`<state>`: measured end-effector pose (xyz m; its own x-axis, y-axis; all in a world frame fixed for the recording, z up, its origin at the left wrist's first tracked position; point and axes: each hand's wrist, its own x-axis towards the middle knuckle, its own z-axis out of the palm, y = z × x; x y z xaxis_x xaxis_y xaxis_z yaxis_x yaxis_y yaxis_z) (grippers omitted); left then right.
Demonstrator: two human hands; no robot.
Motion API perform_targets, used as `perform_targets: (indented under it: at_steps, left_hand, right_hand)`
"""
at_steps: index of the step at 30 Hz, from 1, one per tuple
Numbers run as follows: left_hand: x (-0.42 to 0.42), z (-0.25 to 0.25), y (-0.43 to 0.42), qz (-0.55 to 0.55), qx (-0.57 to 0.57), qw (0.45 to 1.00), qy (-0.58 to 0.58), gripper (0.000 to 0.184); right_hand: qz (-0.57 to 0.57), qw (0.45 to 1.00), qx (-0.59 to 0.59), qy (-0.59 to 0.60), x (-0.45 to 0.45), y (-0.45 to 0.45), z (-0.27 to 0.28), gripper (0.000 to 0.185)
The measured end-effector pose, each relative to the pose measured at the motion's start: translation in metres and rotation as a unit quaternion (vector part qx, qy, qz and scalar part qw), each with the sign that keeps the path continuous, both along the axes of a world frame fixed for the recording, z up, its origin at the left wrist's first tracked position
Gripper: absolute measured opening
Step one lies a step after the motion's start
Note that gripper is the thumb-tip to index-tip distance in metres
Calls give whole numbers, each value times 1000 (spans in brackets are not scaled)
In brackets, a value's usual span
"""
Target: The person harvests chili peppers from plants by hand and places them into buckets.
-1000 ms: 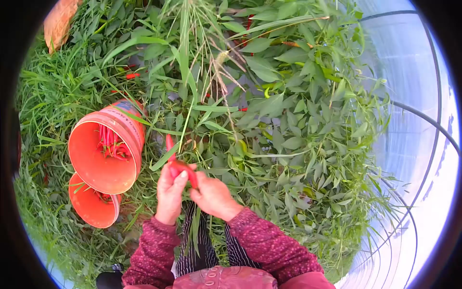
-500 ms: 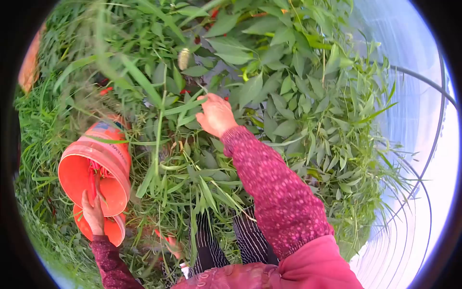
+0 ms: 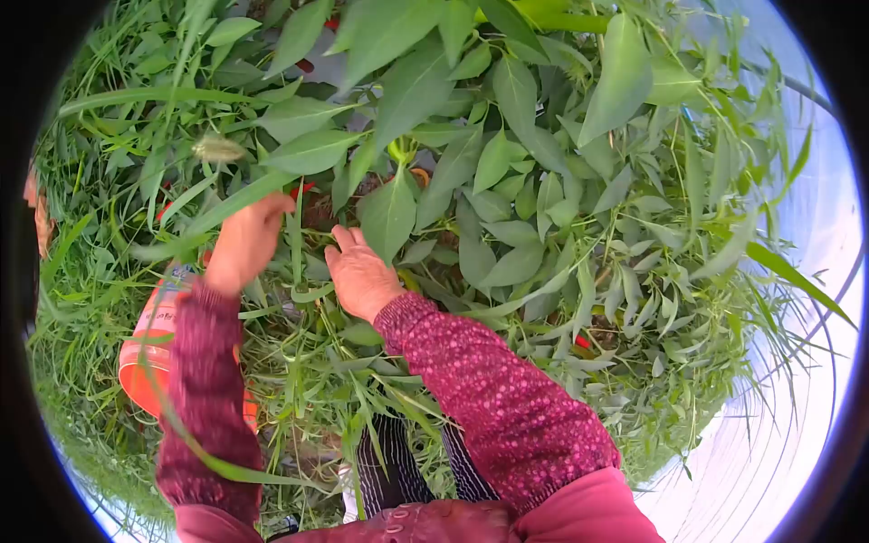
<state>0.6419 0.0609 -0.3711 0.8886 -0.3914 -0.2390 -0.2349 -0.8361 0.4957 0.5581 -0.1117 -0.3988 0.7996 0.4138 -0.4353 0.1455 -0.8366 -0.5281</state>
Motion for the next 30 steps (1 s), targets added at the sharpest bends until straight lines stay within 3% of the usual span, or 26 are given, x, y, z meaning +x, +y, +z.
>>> perform_targets:
  at_steps: [1,3,5,6,7,8,9,11,12,13,14,15,16,17,19,20,21,23,24,27,28,29,30]
  left_hand:
    - [11,-29,8,-38,82,996,-1,18]
    - [24,-58,19,2,48,997,61,20]
    - [25,-101,40,42,10,992,118,22]
    - [17,-139,57,-40,6,999,13,21]
    - [20,-123,43,-121,0,988,-91,20]
    - [18,-109,25,-150,254,955,-37,21]
    - [19,-112,24,-151,256,954,-36,21]
    - [16,-118,23,-162,409,898,-18,22]
    - [15,-126,39,-154,350,916,-120,20]
    - [16,-140,56,-155,353,915,-117,20]
    - [19,-162,77,31,121,991,-45,20]
    - [23,-187,102,215,-121,969,28,19]
    - [30,-216,137,169,-33,984,49,24]
    - [27,-206,139,170,-27,984,47,24]
    - [12,-195,143,-124,128,980,-85,23]
    - [11,-202,140,-131,61,981,-127,19]
    - [9,-199,138,-129,62,982,-127,19]
    - [2,-198,125,17,-14,997,-75,13]
    - [0,-197,117,20,-15,997,-74,13]
    - [10,-167,78,196,-79,973,94,25]
    - [10,-119,48,-2,81,994,-79,17]
    - [9,-124,48,-2,81,993,-81,17]
    - [9,-130,43,-31,165,986,-24,17]
  right_hand:
    - [-4,1000,8,-5,-2,-2,-1,55]
    - [-15,1000,19,6,-5,-4,-6,55]
    - [-47,998,40,-15,-13,-2,-19,31]
    - [-103,993,48,18,-20,2,-33,32]
    - [-105,993,51,21,-22,3,-40,32]
    - [-114,990,82,-7,-25,4,-46,31]
    - [-120,986,112,-37,-22,4,-43,30]
    - [-110,989,78,-66,-21,2,-35,29]
    - [-101,989,43,-97,-20,1,-29,29]
    - [-101,989,47,-94,-23,1,-37,29]
    - [-68,983,28,-169,-29,0,-53,30]
    - [-35,969,10,-243,-31,0,-61,31]
    - [-126,982,141,-8,-22,-3,-38,36]
    - [-124,981,147,-7,-23,-3,-41,36]
    - [-112,989,99,-2,-24,-1,-45,43]
    - [-111,988,105,24,-27,-2,-46,46]
    - [-109,988,106,25,-27,-2,-46,46]
    - [-102,990,94,35,-28,-2,-44,46]
    - [-100,990,93,36,-28,-1,-43,46]
    - [-103,987,115,47,-22,-1,-34,46]
    - [-63,993,94,18,-17,-4,-23,45]
    - [-23,997,73,-11,-14,-5,-17,44]
    - [-23,997,71,-13,-15,-4,-17,44]
